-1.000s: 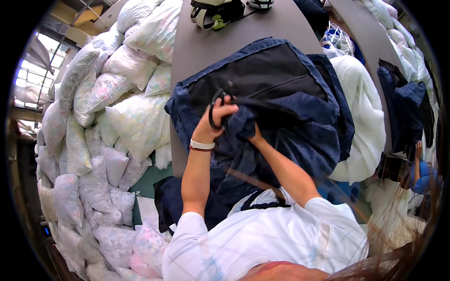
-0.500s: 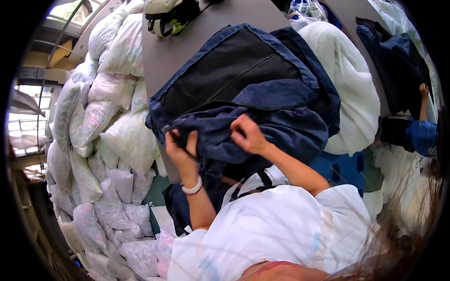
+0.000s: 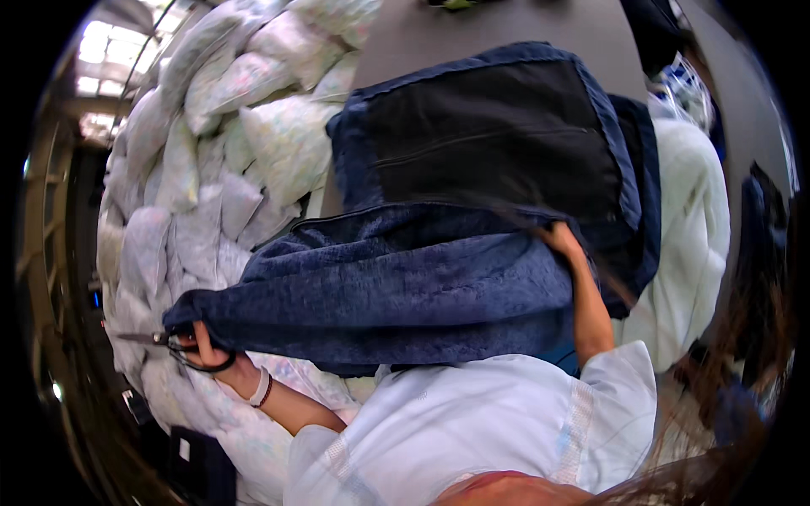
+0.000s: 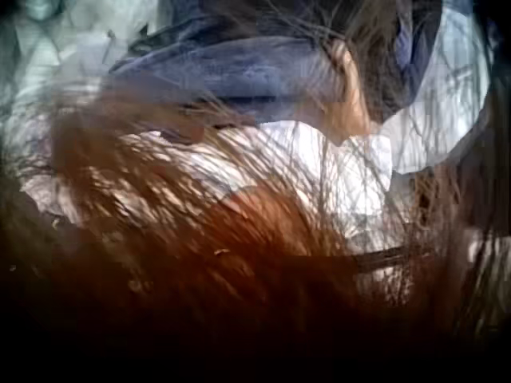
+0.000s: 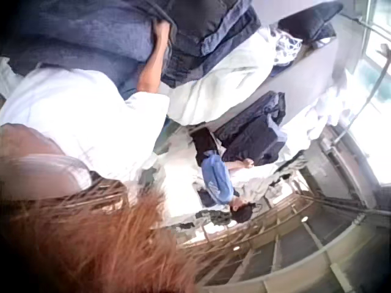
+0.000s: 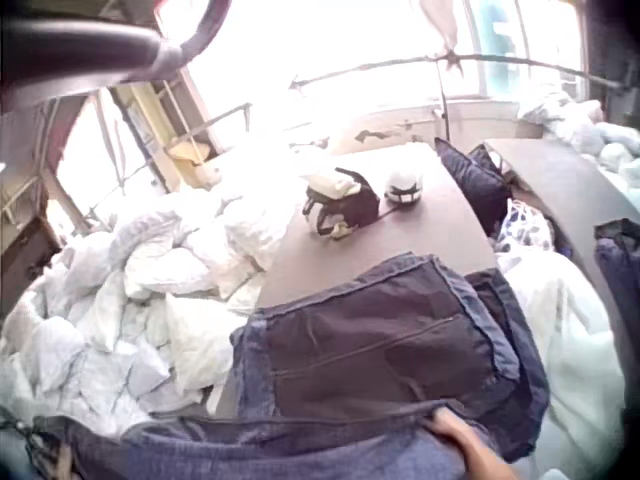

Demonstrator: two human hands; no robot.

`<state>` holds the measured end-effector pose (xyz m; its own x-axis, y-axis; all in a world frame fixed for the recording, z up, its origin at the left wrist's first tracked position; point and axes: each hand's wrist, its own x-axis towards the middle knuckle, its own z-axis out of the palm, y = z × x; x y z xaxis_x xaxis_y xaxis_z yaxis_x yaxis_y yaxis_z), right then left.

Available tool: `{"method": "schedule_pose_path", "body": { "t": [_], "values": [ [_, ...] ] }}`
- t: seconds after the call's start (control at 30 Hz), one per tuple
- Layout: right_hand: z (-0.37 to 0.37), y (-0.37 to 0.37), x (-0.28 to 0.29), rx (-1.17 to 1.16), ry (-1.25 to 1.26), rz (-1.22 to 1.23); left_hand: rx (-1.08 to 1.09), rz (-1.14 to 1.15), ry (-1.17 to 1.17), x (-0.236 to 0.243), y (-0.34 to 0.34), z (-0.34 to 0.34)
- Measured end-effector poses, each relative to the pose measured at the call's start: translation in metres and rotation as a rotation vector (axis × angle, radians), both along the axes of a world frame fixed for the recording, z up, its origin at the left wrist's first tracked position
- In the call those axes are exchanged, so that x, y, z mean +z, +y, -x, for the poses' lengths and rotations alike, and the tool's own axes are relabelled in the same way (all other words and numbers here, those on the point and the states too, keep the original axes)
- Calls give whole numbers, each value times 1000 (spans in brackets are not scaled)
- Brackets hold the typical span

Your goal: The person uses scissors to cut through layers of dark blue and black fabric on a table, occasionally lifting and turning the material.

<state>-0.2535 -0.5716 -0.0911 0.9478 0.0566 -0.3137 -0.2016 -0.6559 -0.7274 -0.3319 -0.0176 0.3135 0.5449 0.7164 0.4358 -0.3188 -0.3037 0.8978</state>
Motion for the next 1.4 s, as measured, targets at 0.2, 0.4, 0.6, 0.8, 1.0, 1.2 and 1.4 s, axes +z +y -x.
{"method": "schedule_pose_path", "body": {
  "t": [0.2, 0.4, 0.6, 0.8, 1.0, 1.2, 1.4],
  "values": [
    [-41, 143, 182, 788, 393, -379, 281, -190, -61, -19, 164, 57],
    [-91, 368, 324, 444, -326, -896, 1038, -498, 211, 14, 418, 123],
    [-55, 542, 406, 215, -805, -1250, 936, -195, -373, 105, 538, 295],
    [9, 605, 301, 535, -752, -773, 799, -152, -328, 18, 546, 464],
    [61, 590, 120, 1289, -406, 133, 1145, 127, 40, -195, 453, 548],
    [60, 451, 42, 923, 257, 242, 1010, 832, 511, -376, 274, 460],
    [58, 341, 82, 579, 329, -80, -58, 903, 706, -450, 135, 176]
  ]
}}
